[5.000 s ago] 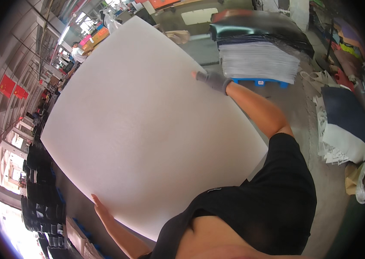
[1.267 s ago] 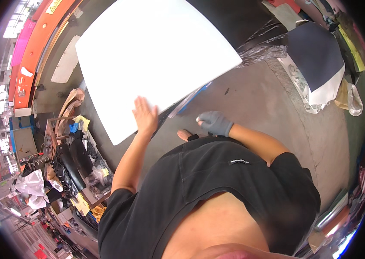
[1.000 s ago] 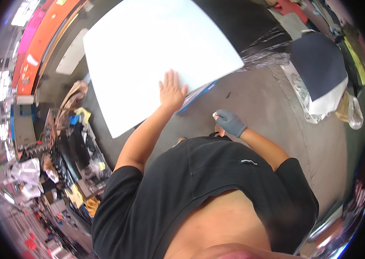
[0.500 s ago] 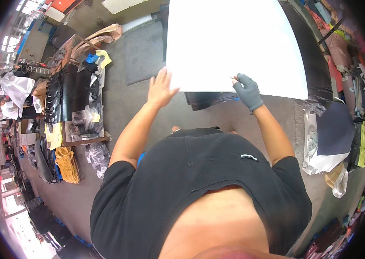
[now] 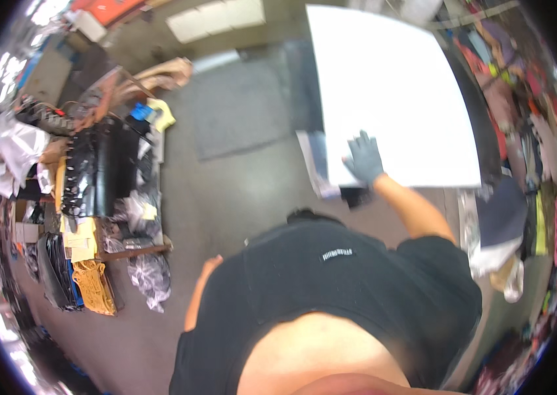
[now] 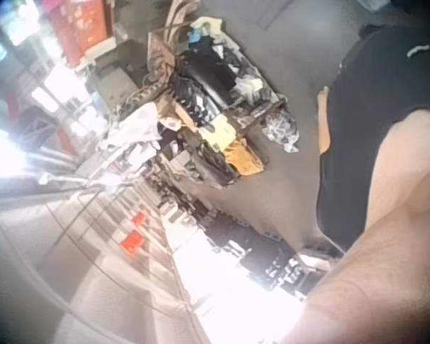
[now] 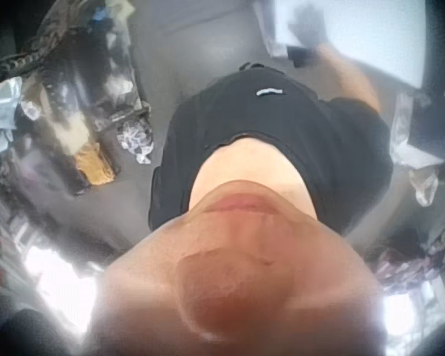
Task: The person places a white sheet onto an orange industrial press, operates the control lever to activate the machine, and then removes the sheet. They repeat this process with another white sheet, handling the material by hand and using the press controls.
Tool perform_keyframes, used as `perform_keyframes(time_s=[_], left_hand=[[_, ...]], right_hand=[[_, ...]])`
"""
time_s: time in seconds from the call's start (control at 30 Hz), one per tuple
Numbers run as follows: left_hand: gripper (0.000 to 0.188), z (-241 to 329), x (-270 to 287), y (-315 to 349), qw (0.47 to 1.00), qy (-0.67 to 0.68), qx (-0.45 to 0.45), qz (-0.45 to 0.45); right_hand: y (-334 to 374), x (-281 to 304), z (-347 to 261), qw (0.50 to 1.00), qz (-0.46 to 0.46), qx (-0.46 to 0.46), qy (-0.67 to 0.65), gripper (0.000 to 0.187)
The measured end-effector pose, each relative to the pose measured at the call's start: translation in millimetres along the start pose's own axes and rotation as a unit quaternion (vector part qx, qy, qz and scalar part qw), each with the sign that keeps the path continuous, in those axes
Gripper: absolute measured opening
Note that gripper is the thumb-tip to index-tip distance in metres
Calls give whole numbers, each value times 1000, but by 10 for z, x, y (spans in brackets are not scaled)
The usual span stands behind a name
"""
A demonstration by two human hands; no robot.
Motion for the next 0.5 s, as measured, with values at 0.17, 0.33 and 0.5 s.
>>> perform_keyframes(time_s=[0.17,0.33,0.5], left_hand=[[59,440,69,-67,995,102,-6,-4],[56,671,611,-416,993,121,-10,13],[54,485,1305,-1086,993,103,-4,50]], right_hand=[[-496,119,-392,996,1,59,-68,54],[-1332,39,-518,989,18,59,-131,51],[-2138,-233,-581,977,74,71,-187,51]])
Point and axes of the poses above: each hand's wrist, its own y-axis away from the middle knuckle, its own x-axis out of the back of the hand, z = x × y, the point moved 1 cm from there along -y, towards the middle knuckle, and after that the axes turned 1 degree about z, right-handed, at the moved point
